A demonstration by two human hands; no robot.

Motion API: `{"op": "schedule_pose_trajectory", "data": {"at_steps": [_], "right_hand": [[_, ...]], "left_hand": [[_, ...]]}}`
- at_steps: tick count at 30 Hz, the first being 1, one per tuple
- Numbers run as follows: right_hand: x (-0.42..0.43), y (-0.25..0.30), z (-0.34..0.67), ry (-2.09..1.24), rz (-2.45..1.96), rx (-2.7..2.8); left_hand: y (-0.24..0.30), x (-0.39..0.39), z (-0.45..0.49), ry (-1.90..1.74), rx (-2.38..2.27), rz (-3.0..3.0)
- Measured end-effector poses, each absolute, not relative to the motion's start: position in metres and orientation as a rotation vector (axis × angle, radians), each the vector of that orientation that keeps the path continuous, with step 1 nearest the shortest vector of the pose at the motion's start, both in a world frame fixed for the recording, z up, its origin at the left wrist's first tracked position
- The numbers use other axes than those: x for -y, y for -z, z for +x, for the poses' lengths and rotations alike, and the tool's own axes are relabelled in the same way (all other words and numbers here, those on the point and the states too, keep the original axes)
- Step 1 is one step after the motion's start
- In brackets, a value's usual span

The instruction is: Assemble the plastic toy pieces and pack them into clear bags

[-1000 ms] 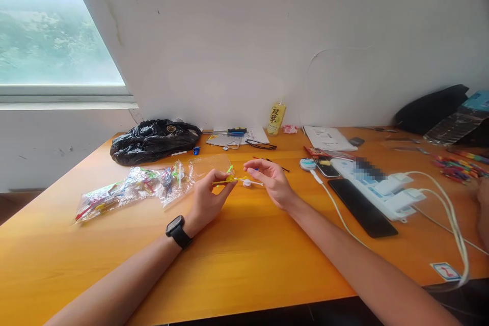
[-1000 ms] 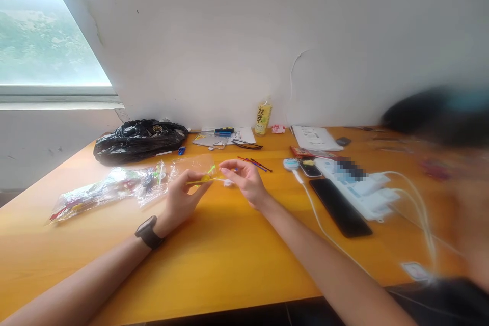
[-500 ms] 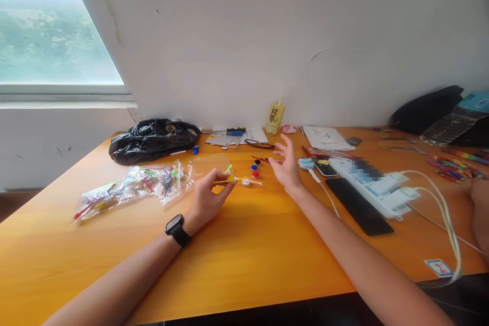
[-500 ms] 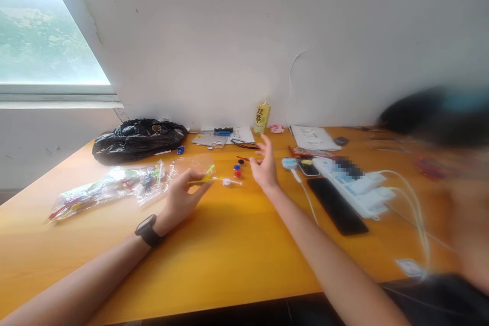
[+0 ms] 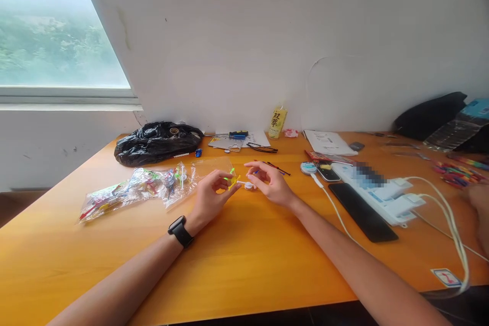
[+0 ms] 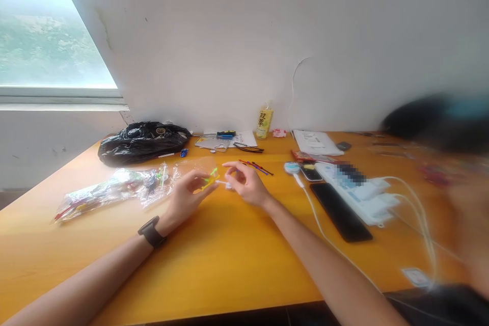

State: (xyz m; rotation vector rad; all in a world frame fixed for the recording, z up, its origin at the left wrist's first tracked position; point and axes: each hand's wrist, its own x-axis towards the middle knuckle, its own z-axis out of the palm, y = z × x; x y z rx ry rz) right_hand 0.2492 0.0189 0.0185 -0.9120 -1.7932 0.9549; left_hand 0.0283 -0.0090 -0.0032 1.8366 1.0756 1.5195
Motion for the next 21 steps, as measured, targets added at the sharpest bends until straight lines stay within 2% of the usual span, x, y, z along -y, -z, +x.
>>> {"op": "schedule_pose_trajectory", "data": {"at_steps": [5, 21], "right_hand": [[-0.0194, -0.0227, 0.25, -1.009, -0.909, 1.777], [-0.0158, -0.0268, 0.251, -1.082, -0.884, 1.751]], "left_hand": [[-0.0016, 0.0135, 0.0309, -1.464, -0.972, 1.912], [-0.0035, 0.0143, 0.028, -1.465, -1.032, 2.013]]}}
